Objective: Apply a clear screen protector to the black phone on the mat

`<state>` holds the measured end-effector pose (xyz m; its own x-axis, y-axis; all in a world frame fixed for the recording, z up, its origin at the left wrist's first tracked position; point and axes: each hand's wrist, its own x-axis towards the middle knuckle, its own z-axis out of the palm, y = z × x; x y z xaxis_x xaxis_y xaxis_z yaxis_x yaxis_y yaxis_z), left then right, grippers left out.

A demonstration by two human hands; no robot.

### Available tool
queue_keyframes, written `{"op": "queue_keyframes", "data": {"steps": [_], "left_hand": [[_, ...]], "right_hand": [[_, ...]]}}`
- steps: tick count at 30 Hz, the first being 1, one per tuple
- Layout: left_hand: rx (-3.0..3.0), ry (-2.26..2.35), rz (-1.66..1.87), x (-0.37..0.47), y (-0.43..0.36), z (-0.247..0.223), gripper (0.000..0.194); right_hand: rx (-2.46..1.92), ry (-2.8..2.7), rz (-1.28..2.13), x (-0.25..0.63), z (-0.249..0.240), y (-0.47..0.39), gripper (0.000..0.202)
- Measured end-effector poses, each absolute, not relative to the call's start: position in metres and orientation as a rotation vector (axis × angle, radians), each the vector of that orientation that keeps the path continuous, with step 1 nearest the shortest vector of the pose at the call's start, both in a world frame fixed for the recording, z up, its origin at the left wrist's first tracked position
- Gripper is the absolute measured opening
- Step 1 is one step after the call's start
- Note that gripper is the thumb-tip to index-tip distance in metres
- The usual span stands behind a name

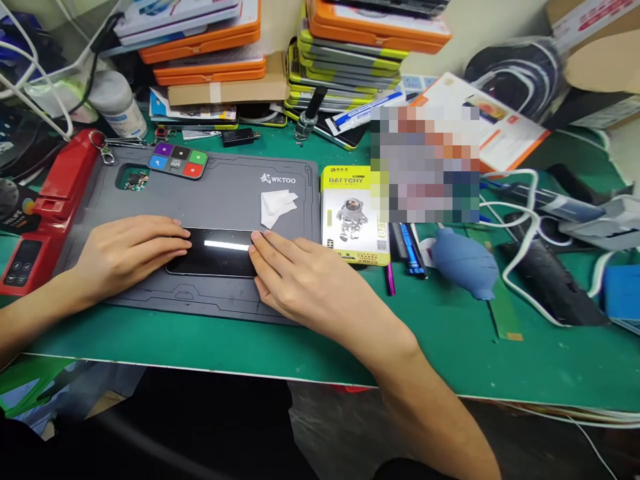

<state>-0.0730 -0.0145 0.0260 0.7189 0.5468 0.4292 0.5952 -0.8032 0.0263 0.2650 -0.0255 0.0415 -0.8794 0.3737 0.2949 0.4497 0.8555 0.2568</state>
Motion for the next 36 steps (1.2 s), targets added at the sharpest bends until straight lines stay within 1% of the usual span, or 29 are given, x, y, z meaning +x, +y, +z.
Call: {"op": "queue_keyframes", "data": {"steps": [4,9,13,16,21,27,36], "left_hand": [[-2.895,-0.885,-0.645,-0.0722,-0.0120,0.0256,0.017],[-2.939,-0.724,-0.626,-0.0720,-0.0106,0.0248,0.037],[-2.864,-0.585,-0.617,-0.0715,-0.0115,0.0268,0.042],[-2.818,-0.570,-0.609,-0.0695,-0.0140,0.0271,0.041],[-2.768,-0.621,-0.632,-0.0667,-0.0176,0.0228,0.031],[-2.760,-0.598,-0.661,-0.0654,-0.0172,0.0215,0.036],[-2.776,-0.602,-0.665,-0.0673,-0.0175,0.0201,0.038]], "right_hand": [[-0.633,-2.794,-0.506,0.2638,0.0425,-0.0261,0.030],[-0.628,-2.803,-0.541,0.2633,0.0407,-0.0277,0.032],[-0.627,-2.806,-0.598,0.2617,0.0384,-0.0301,0.033],[-0.638,-2.820,-0.615,0.2611,0.0369,-0.0319,0.034],[-0.638,-2.835,-0.631,0.2612,0.0350,-0.0340,0.035],[-0.637,-2.851,-0.609,0.2618,0.0341,-0.0354,0.036],[-0.633,-2.844,-0.595,0.2604,0.0364,-0.0351,0.035]]}}
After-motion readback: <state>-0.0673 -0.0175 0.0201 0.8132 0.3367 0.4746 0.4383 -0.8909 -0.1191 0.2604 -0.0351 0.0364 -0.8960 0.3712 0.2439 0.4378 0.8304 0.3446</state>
